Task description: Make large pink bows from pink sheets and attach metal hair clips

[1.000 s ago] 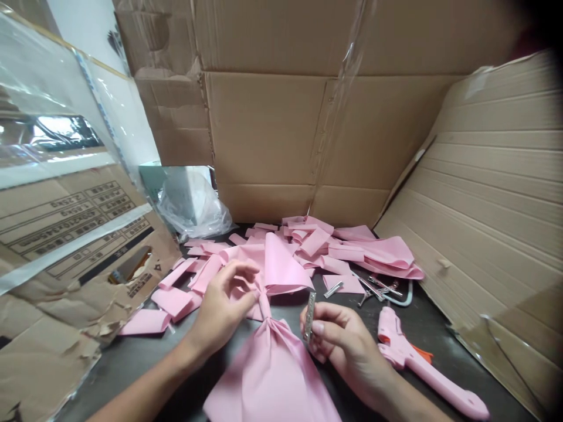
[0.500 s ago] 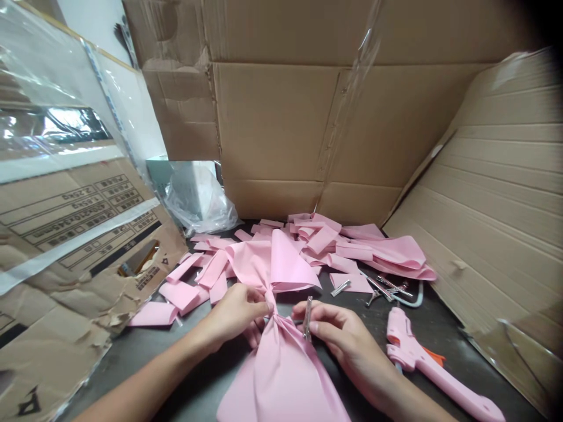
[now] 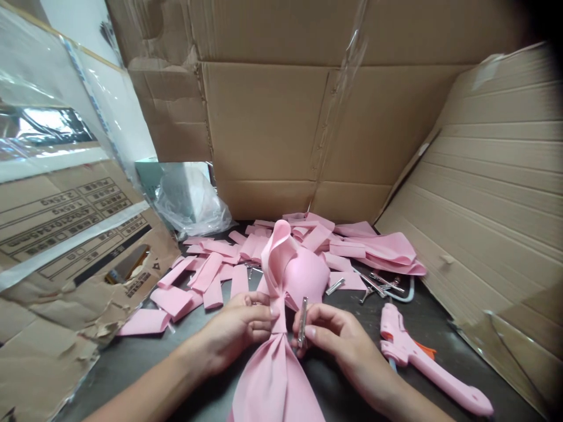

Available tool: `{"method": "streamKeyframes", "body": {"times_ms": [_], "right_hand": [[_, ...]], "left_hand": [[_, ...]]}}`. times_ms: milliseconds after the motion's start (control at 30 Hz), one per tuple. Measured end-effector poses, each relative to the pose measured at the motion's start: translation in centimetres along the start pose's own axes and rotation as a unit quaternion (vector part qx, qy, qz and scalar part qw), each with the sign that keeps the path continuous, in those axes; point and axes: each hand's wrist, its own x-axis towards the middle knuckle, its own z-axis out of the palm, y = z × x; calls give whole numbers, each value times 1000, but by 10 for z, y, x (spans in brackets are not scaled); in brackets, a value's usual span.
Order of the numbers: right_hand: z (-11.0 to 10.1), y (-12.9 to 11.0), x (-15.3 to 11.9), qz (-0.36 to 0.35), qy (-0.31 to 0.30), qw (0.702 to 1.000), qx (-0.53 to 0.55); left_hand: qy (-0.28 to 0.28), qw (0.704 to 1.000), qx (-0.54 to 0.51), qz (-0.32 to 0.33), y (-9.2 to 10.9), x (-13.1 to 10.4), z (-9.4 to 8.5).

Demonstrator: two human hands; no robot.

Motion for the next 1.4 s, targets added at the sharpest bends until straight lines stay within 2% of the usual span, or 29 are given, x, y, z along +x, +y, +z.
{"method": "streamKeyframes", "body": {"times_ms": [200,467,833,1400], "right_hand": [[4,-10,-5,34,29,998,-34],[9,-13,-9,85,79,989,-93],[9,-15,-10,80,71,987,-119],[8,-12,-9,79,72,981,-160]], "left_hand": [[14,1000,16,0,-7,0,1],[20,992,112,52,-7,-5,13],[22,987,151,53,-8,-6,21],[8,988,148,51,-7,-6,21]]}}
